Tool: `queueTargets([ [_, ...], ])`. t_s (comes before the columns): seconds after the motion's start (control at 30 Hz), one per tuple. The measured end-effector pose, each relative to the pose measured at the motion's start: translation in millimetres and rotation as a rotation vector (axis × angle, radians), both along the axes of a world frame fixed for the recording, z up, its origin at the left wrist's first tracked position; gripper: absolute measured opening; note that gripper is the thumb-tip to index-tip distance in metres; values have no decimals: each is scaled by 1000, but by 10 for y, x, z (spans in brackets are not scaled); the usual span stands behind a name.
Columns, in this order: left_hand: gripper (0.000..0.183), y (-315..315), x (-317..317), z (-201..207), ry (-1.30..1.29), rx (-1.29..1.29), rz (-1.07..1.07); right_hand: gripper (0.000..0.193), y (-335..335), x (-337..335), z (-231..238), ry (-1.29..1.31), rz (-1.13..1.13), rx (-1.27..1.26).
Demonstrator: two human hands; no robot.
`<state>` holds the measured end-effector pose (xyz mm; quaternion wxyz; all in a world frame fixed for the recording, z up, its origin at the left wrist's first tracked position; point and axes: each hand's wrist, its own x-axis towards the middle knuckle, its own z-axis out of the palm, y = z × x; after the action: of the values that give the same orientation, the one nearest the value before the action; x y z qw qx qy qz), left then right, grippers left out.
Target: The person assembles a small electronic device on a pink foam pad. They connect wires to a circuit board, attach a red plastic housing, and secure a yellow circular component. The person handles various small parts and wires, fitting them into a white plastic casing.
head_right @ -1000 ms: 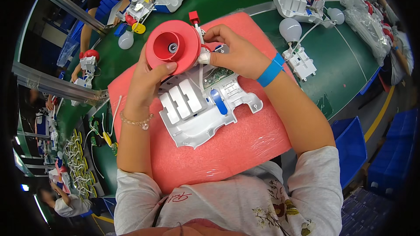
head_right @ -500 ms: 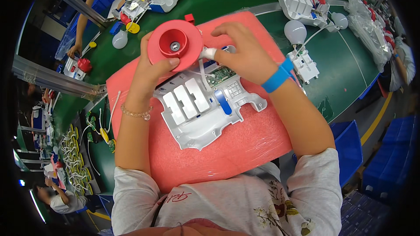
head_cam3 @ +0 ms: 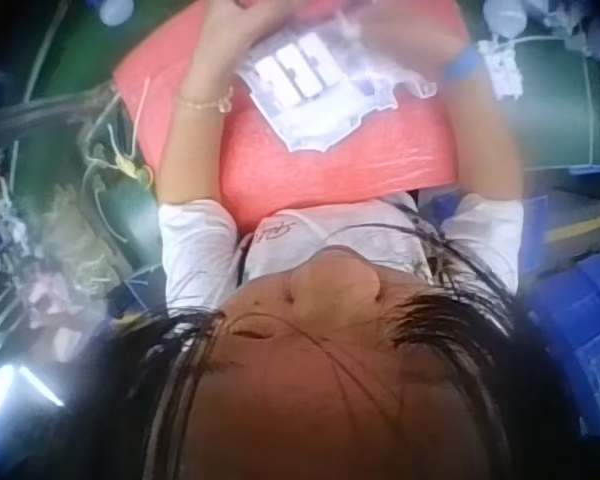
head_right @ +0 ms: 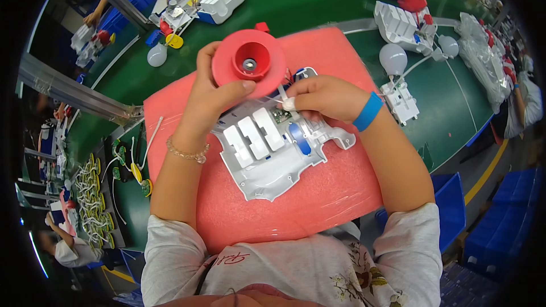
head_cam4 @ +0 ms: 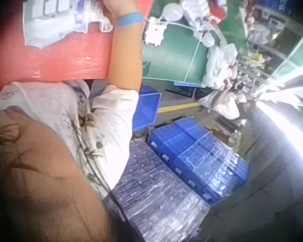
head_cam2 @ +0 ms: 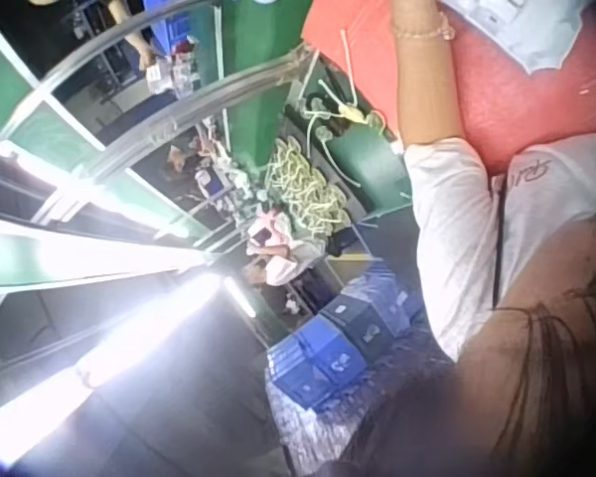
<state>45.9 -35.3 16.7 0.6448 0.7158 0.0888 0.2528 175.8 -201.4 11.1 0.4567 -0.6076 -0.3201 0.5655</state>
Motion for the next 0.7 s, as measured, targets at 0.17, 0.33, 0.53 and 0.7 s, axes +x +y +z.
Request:
queueTargets([
  [0.17,76,86,-10,-110,-55,114,-6,23,18,-78,57,405,-128,76],
  [0.33,77,88,-37,-59,-10,-14,-62,26,38,-39,-119,667,-42,142],
  [0.53,76,128,-42,-110,-52,139,-61,19,63,-65,-265,644,19,185],
  [0.7,74,77,-55,-55,-57,42,-90,17,76,-35,-328,724,90,235],
])
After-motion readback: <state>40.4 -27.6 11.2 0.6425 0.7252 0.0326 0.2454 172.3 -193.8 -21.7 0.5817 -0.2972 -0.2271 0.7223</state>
